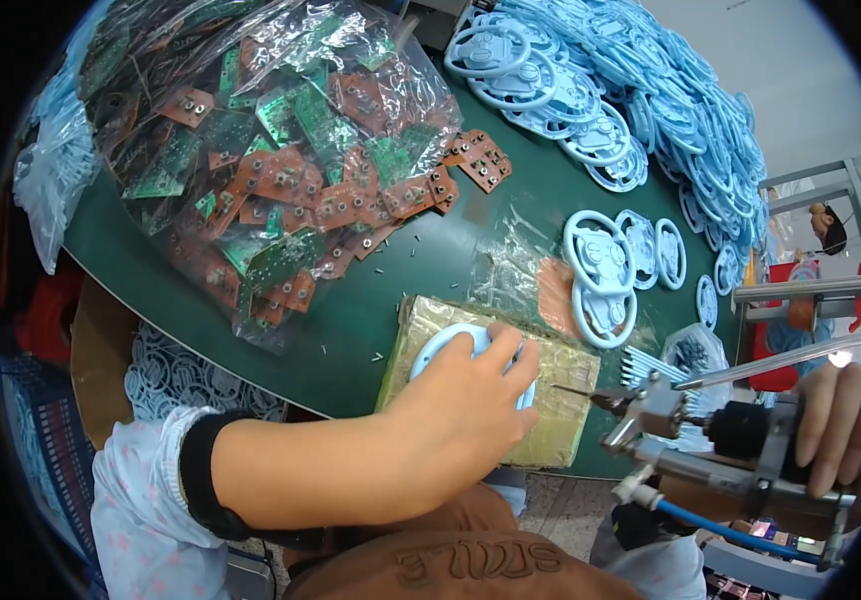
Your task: Assembling small electronic circuit boards into light blue plastic housings using a pneumatic assembly tool.
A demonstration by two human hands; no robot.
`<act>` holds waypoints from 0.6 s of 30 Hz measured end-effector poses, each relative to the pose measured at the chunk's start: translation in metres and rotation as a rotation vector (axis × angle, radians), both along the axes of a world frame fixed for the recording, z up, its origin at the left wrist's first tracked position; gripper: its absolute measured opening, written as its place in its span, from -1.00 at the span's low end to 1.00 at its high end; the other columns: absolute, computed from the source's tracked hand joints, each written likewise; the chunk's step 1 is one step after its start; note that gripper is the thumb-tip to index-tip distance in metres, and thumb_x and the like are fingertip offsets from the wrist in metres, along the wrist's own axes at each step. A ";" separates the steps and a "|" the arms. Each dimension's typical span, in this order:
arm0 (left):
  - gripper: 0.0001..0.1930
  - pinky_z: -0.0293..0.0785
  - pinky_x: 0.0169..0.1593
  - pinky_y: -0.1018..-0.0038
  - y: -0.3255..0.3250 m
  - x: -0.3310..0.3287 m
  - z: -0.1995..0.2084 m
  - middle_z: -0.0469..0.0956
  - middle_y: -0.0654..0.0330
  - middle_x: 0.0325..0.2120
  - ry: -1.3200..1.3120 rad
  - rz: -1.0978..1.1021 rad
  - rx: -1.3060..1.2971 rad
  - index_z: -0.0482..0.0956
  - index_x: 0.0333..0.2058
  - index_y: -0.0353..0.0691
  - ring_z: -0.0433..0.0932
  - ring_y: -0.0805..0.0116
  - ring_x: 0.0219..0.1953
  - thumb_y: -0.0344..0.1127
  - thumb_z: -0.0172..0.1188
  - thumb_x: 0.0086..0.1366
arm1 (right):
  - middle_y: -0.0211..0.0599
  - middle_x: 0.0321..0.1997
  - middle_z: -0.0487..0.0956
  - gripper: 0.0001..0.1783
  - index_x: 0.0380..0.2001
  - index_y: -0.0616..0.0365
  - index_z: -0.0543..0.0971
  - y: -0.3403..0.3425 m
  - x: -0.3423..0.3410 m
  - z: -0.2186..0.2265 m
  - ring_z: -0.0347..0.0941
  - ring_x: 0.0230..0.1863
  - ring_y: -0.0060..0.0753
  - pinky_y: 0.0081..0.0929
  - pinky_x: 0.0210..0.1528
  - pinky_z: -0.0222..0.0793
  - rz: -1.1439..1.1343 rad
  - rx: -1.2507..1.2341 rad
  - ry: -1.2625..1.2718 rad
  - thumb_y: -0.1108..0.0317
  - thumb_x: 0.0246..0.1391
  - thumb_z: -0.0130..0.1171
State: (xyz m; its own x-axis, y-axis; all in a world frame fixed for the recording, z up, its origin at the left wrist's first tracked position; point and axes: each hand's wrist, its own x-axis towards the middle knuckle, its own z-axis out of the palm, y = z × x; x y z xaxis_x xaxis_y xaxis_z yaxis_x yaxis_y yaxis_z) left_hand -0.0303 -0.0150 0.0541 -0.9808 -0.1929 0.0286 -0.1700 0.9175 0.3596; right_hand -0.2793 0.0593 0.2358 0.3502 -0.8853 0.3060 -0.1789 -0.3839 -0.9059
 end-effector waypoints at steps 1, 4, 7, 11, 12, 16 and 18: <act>-0.54 0.39 0.00 0.23 -0.002 0.002 -0.003 0.28 -0.14 0.25 -0.033 0.026 0.011 0.58 0.09 -0.03 0.33 -0.13 0.16 -0.30 0.18 0.15 | -0.46 -0.52 0.46 -0.86 -0.39 0.11 0.34 -0.012 -0.018 -0.016 0.46 -0.49 -0.67 -0.77 -0.25 0.51 0.138 0.054 -0.057 0.50 0.18 0.10; -0.58 0.39 0.01 0.25 -0.004 0.005 0.000 0.28 -0.13 0.25 -0.060 0.043 0.004 0.60 0.06 -0.03 0.35 -0.09 0.16 -0.31 0.15 0.19 | -0.44 -0.53 0.43 -0.81 -0.40 0.13 0.38 0.004 0.013 -0.031 0.53 -0.42 -0.62 -0.76 -0.19 0.52 -0.259 0.111 -0.250 0.52 0.12 0.22; -0.58 0.40 0.01 0.26 -0.007 0.003 0.003 0.28 -0.13 0.25 -0.090 0.031 -0.018 0.60 0.06 -0.02 0.35 -0.06 0.15 -0.30 0.14 0.19 | -0.39 -0.41 0.41 -0.35 0.45 -0.15 0.07 -0.020 0.076 -0.050 0.44 -0.49 -0.42 -0.38 -0.38 0.46 -0.329 -0.124 -0.264 0.31 0.36 -0.04; -0.59 0.41 0.00 0.26 -0.006 0.003 0.011 0.28 -0.13 0.25 -0.108 0.006 -0.015 0.60 0.05 -0.04 0.35 -0.07 0.15 -0.31 0.13 0.19 | -0.39 -0.43 0.43 -0.40 0.39 0.03 0.20 -0.025 0.070 -0.044 0.46 -0.48 -0.46 -0.44 -0.38 0.47 -0.241 -0.061 -0.242 0.30 0.33 0.03; -0.60 0.41 0.00 0.27 -0.007 0.002 0.012 0.27 -0.13 0.25 -0.109 -0.001 -0.017 0.61 0.04 -0.05 0.35 -0.07 0.15 -0.30 0.12 0.20 | -0.39 -0.46 0.44 -0.69 0.01 0.08 0.29 -0.028 0.064 -0.054 0.45 -0.52 -0.54 -0.59 -0.34 0.47 -0.218 -0.098 -0.346 0.40 0.25 0.09; -0.50 0.42 0.04 0.20 -0.005 0.002 -0.002 0.25 -0.16 0.25 -0.083 0.000 0.027 0.55 0.10 -0.09 0.35 -0.12 0.15 -0.32 0.23 0.11 | -0.39 -0.58 0.45 -0.86 -0.42 0.11 0.34 -0.026 0.045 -0.066 0.42 -0.59 -0.63 -0.72 -0.33 0.47 -0.205 -0.067 -0.339 0.45 0.17 0.10; -0.31 0.42 0.11 0.13 -0.002 0.008 -0.015 0.22 -0.21 0.25 0.146 0.082 0.148 0.45 0.16 -0.11 0.35 -0.18 0.16 -0.34 0.37 -0.04 | -0.38 -0.58 0.47 -0.87 -0.42 0.13 0.35 -0.017 0.017 -0.048 0.44 -0.59 -0.63 -0.71 -0.36 0.48 -0.128 -0.003 -0.243 0.47 0.17 0.08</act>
